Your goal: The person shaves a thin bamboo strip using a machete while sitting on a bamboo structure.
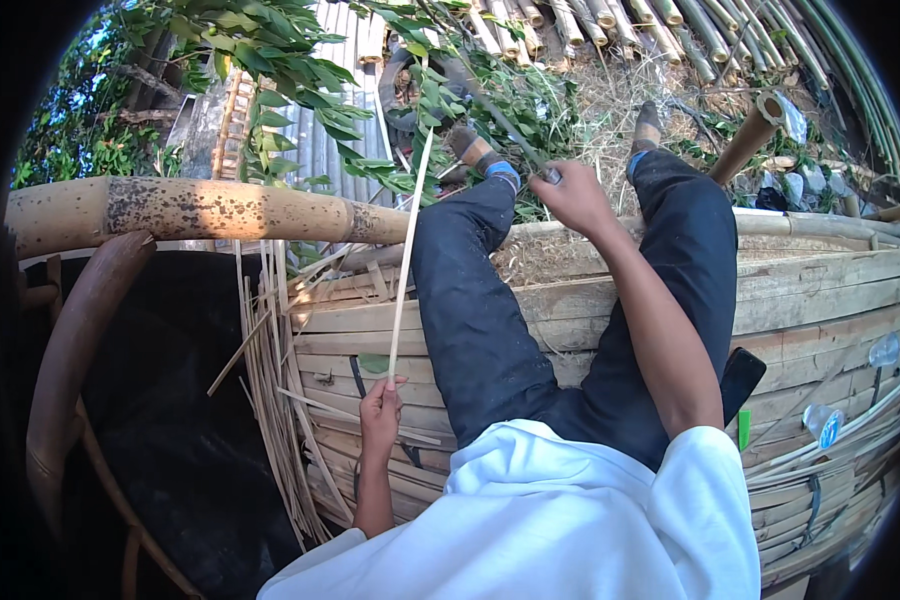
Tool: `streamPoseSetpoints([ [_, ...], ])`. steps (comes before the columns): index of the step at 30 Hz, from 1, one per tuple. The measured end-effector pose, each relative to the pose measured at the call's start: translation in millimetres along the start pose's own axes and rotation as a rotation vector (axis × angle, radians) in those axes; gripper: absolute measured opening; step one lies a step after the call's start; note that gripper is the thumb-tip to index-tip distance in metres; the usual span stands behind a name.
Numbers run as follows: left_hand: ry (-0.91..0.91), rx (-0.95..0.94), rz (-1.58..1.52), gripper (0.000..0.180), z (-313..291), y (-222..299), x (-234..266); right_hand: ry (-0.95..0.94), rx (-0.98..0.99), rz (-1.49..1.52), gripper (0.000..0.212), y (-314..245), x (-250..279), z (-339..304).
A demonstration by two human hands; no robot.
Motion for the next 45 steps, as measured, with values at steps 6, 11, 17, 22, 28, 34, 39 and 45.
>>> streamPoseSetpoints([
  [6, -0.078, 0.018, -0.112, 0.027, 19.4, 13.5, -35.0, -0.342, 0.307, -0.482, 0.026, -53.5, -62.1, -49.9],
  [11, -0.1, -0.067, -0.024, 0.028, 30.4, 33.8, -52.9, -0.469, 0.433, -0.605, 0.026, -76.7, -90.1, -76.3],
  [17, 0.048, -0.268, 0.341, 0.026, 35.8, 59.2, -64.8, -0.517, 0.363, -0.624, 0.025, -75.8, -87.7, -75.4],
  [22, 0.096, -0.328, 0.445, 0.027, 40.4, 70.2, -62.6, -0.478, 0.27, -0.629, 0.027, -68.5, -80.0, -63.8],
  [28, 0.1, -0.326, 0.455, 0.028, 48.8, 85.0, -62.9, -0.412, 0.181, -0.667, 0.028, -59.5, -52.8, -45.3],
  [34, 0.099, -0.289, 0.432, 0.028, 53.7, 91.8, -56.8, -0.28, 0.083, -0.686, 0.027, -35.7, -18.9, -20.2],
  [39, 0.058, -0.318, 0.411, 0.027, 26.6, 69.2, -50.7, 0.045, -0.517, -0.327, 0.045, 33.2, 58.8, 6.9],
  [45, -0.089, -0.124, 0.176, 0.029, 36.8, 53.7, -60.5, 0.118, -0.336, 0.097, 0.038, 34.9, 12.8, 9.2],
])
Point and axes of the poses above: each hand's wrist, its own z-axis towards the middle knuckle, its own x-axis out of the back of the hand, y = z × x, the point moved 4 cm from there along z, towards the middle knuckle, and after that the axes turned 9 degrees about -y, right-handed, at the moved point
